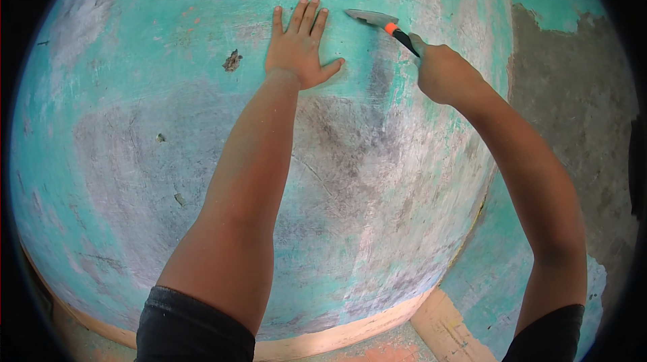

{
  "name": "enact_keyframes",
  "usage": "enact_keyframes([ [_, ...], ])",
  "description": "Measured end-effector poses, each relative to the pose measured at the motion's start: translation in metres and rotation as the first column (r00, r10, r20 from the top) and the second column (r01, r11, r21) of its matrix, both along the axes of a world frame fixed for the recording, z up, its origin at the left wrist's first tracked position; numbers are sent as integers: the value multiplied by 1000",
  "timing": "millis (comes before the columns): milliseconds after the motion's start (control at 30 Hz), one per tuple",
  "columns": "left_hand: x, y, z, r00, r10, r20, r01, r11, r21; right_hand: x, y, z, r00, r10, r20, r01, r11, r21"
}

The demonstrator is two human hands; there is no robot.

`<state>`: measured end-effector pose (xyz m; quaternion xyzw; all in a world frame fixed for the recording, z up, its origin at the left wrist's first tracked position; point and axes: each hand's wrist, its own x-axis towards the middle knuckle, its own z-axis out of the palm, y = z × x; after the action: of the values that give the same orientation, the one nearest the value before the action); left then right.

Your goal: Scraping old paint and plaster from an indoor wall using a hand-held scraper tool.

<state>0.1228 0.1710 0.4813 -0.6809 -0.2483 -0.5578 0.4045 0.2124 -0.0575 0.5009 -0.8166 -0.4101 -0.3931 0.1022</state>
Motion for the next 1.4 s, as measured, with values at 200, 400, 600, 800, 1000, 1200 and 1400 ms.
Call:
enact_keyframes([
  [200,1,-1,0,1000,2,8,-2,1000,27,-2,3,3,999,13,37,-14,999,28],
  [400,1,3,-1,1000,-10,17,10,1000,16,-9,9,4,1000,0,13,-1,1000,11],
  [600,4,2,-2,999,-21,28,20,1000,19,-13,6,8,999,17,35,-18,1000,13],
  [800,3,4,-3,998,-40,38,39,999,25,-11,12,2,998,51,46,-53,997,60],
  [1000,2,5,-3,998,-42,47,40,999,36,-7,16,8,997,61,55,-64,996,64],
  [1200,3,4,-4,998,-34,45,33,999,23,-8,15,8,995,74,64,-78,994,77],
  [1400,3,6,-6,997,-52,51,51,998,23,-16,16,1,997,47,68,-50,998,36],
])
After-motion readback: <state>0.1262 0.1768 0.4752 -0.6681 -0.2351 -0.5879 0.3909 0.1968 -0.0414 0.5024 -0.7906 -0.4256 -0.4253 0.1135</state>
